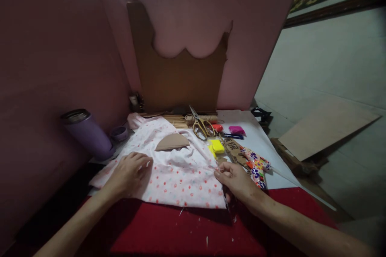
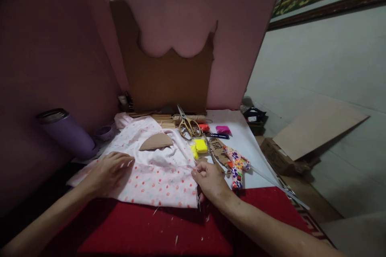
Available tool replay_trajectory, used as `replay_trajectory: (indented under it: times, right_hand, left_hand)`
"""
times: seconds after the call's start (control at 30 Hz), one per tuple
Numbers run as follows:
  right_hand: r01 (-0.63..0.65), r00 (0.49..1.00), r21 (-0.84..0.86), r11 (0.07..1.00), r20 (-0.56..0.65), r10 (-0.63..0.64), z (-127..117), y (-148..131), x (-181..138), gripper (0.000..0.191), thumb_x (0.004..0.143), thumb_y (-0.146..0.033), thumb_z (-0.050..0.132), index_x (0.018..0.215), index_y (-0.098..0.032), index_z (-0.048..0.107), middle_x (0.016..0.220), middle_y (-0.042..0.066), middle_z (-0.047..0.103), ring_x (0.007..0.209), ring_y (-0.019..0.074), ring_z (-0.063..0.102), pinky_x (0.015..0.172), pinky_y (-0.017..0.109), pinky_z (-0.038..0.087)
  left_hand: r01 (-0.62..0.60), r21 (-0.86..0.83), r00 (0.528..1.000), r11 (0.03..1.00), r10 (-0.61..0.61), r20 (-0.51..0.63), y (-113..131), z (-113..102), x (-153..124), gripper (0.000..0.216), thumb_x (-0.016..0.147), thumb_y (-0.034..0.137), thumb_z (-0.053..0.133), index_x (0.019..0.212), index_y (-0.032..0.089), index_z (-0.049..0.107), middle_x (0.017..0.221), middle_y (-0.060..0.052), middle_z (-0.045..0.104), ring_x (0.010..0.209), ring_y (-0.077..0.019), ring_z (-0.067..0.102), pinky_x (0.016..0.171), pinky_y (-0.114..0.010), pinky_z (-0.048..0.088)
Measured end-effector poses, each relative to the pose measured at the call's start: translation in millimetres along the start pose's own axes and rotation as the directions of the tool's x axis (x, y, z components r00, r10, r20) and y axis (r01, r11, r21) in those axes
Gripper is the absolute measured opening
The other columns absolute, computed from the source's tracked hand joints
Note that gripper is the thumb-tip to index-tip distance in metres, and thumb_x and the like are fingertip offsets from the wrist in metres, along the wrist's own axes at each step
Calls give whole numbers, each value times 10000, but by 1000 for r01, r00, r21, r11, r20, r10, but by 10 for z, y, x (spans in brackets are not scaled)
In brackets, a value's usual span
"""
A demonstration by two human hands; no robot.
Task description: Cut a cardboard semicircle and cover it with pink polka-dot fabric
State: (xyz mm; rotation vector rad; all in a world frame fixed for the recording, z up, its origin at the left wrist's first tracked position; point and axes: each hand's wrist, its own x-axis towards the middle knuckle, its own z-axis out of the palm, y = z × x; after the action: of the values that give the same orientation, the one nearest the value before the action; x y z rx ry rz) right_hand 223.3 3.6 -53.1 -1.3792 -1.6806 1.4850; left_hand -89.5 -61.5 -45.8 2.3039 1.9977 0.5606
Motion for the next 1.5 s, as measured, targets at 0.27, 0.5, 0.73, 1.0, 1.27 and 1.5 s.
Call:
replay_trajectory:
  times: [0.27,0.5,0.73,1.0,1.27,1.5]
  right_hand:
    - [-28,1000,6,1000,5,28,-3,-6,30,177,758,-295,513,650,-210,401,334,-108,430,239,82,447,248,136,215]
    - [-24,1000,6,1000,3,24,-4,-3,21,160,782,-249,497,661,-206,402,359,-119,417,232,58,401,260,139,232]
    - [-29,1000,-9,1000,-3,29,-8,-40,20,179,794,-245,497,648,-202,402,360,-99,441,249,70,436,264,144,221]
    - [-45,999,-17,999,-30,45,-22,-78,24,146,802,-204,476,666,-200,425,379,-104,453,240,64,418,258,146,230]
    - [-36,999,11,999,-1,36,-37,-70,24,144,800,-243,479,672,-198,429,381,-89,490,258,79,450,274,155,295]
    - [-29,999,28,999,-24,29,-41,-51,43,121,778,-256,493,685,-195,445,378,-97,486,252,81,457,264,147,309]
  left_hand:
    - [103,4,994,995,-103,28,-155,-110,59,206,812,272,431,696,201,586,692,-14,597,667,-168,540,609,-273,418]
    - [-11,70,1000,997,13,-27,-247,21,139,184,789,161,446,708,197,608,731,-42,634,731,-198,551,681,-323,412]
    - [-293,58,954,954,295,-42,446,146,23,274,894,176,391,1056,231,605,1152,-57,636,1117,-207,504,966,-398,370]
    - [-435,-140,814,890,455,363,843,239,-141,568,869,483,398,1396,317,265,1498,-21,258,1369,-247,189,1107,-521,152]
    - [-451,-318,731,834,549,404,1082,190,-89,708,816,555,433,1424,295,179,1491,-29,252,1360,-257,193,1108,-509,147]
    - [-415,-256,807,873,483,340,1091,235,-127,733,815,534,452,1432,291,139,1505,-30,173,1363,-266,152,1108,-491,157]
